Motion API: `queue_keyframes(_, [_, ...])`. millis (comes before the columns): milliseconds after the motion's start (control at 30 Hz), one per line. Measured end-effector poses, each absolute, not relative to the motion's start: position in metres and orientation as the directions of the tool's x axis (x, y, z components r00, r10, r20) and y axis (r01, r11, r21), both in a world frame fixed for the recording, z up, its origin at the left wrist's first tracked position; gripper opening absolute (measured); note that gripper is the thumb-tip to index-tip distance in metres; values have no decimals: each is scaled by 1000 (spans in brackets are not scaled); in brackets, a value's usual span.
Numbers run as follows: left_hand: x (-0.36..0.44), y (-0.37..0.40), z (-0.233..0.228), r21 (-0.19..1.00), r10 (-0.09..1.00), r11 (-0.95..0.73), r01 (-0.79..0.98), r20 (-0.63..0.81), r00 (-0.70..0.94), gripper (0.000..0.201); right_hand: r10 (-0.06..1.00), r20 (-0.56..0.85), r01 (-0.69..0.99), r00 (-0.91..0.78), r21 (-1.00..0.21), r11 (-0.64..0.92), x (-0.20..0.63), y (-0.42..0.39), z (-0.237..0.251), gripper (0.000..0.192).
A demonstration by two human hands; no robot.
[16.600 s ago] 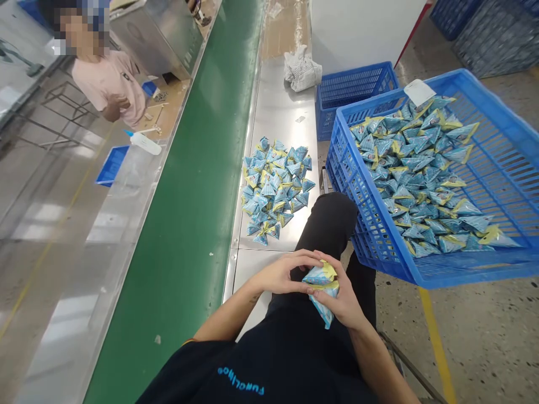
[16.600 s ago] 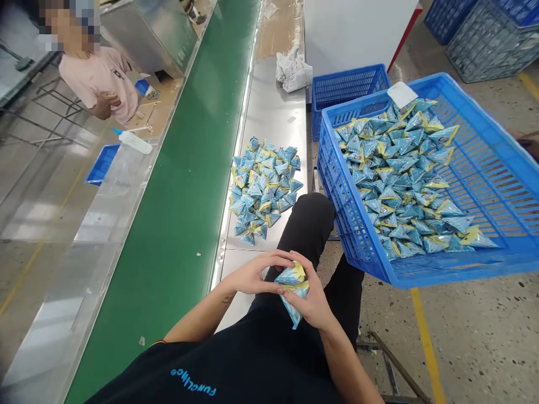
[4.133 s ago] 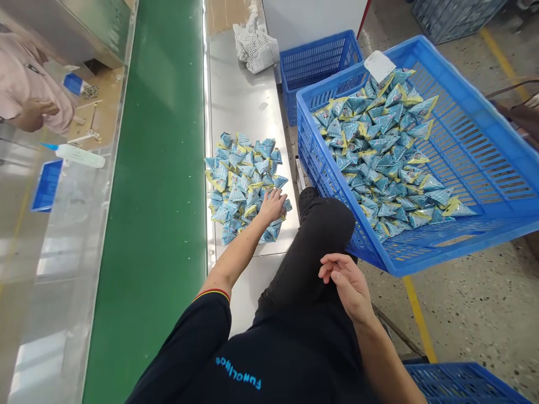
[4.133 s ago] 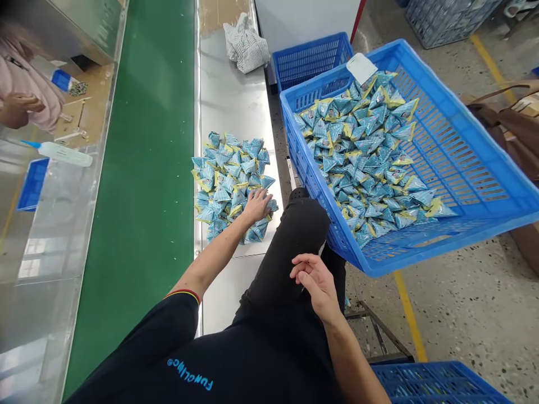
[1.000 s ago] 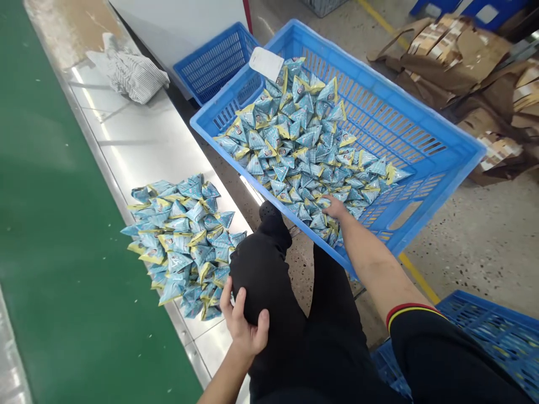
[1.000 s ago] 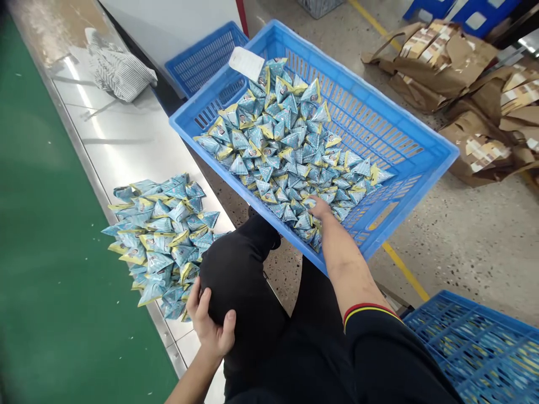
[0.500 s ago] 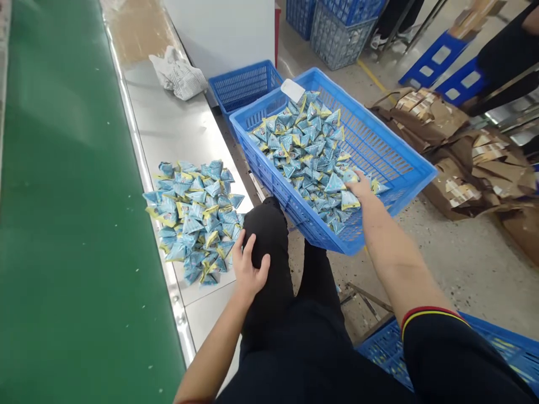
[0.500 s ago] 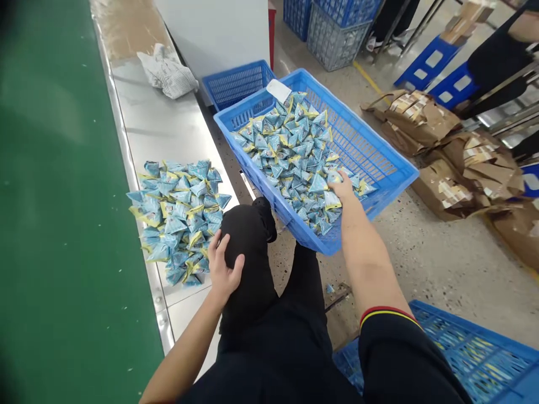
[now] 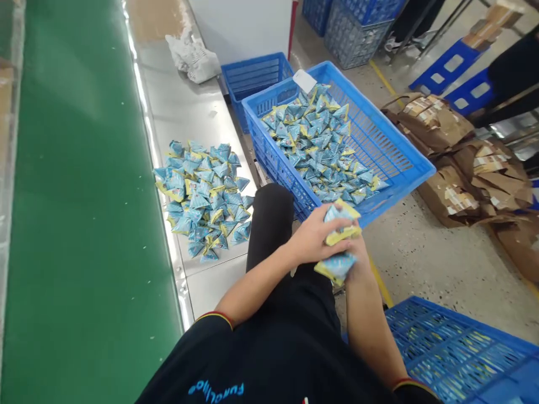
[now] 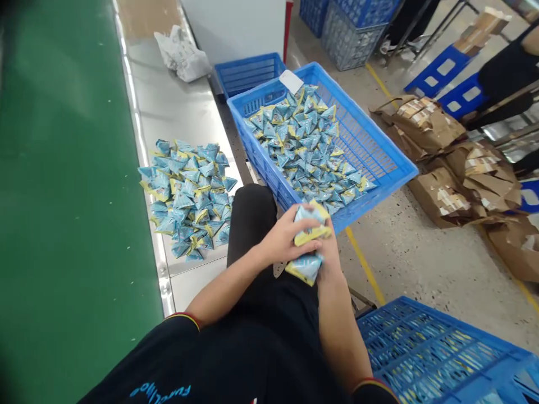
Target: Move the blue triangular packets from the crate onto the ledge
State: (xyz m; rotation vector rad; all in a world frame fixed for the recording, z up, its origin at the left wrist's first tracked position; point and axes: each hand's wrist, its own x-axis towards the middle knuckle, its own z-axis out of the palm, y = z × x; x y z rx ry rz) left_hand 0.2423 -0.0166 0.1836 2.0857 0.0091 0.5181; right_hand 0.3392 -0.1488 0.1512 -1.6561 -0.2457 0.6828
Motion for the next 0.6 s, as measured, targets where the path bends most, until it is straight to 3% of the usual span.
queue_keyframes(100, [184, -37, 166, 890, 319, -449, -82, 245, 916, 35, 584, -468, -438, 664, -876, -204, 277, -175, 144, 77])
queue_keyframes(200, [108, -32, 161, 941, 425, -331, 72, 81, 901, 40, 649, -623, -632, 437, -726, -273, 227, -194, 135, 85])
queue_keyframes(267, [59, -13, 166, 954, 562, -266, 136, 38, 826, 43, 674, -668, -702, 315, -642, -309, 202, -204, 133, 87])
queue_keyframes(300, [36, 1, 170, 957, 687, -245, 156, 58, 724, 44, 679, -679, -717, 278, -617, -323, 194, -208, 134, 87])
queue_keyframes(367, [-3, 29, 178, 949, 951, -224, 223, 162, 265, 39, 686, -690, -721, 229, -594, -357, 185, -214, 141, 87])
queue_keyframes(400, [-19, 42, 181, 926, 973, -229, 301, 230, 32, 36, 691, -690, -714, 217, -594, -369, 184, -216, 145, 87])
queue_keyframes(433, [-32, 53, 183, 881, 946, -244, 406, 308, -101, 33, 700, -686, -704, 200, -597, -384, 185, -218, 149, 88])
queue_keyframes(500, [-48, 70, 184, 722, 893, -316, 616, 446, -65, 32, 728, -670, -664, 147, -612, -429, 190, -223, 153, 88])
queue_keyframes(567, [-54, 79, 179, 550, 830, -417, 724, 555, 57, 34, 753, -653, -579, 83, -647, -497, 197, -232, 153, 84])
queue_keyframes(600, [-53, 83, 175, 508, 795, -427, 748, 606, 42, 36, 764, -642, -517, 62, -675, -526, 201, -238, 150, 82])
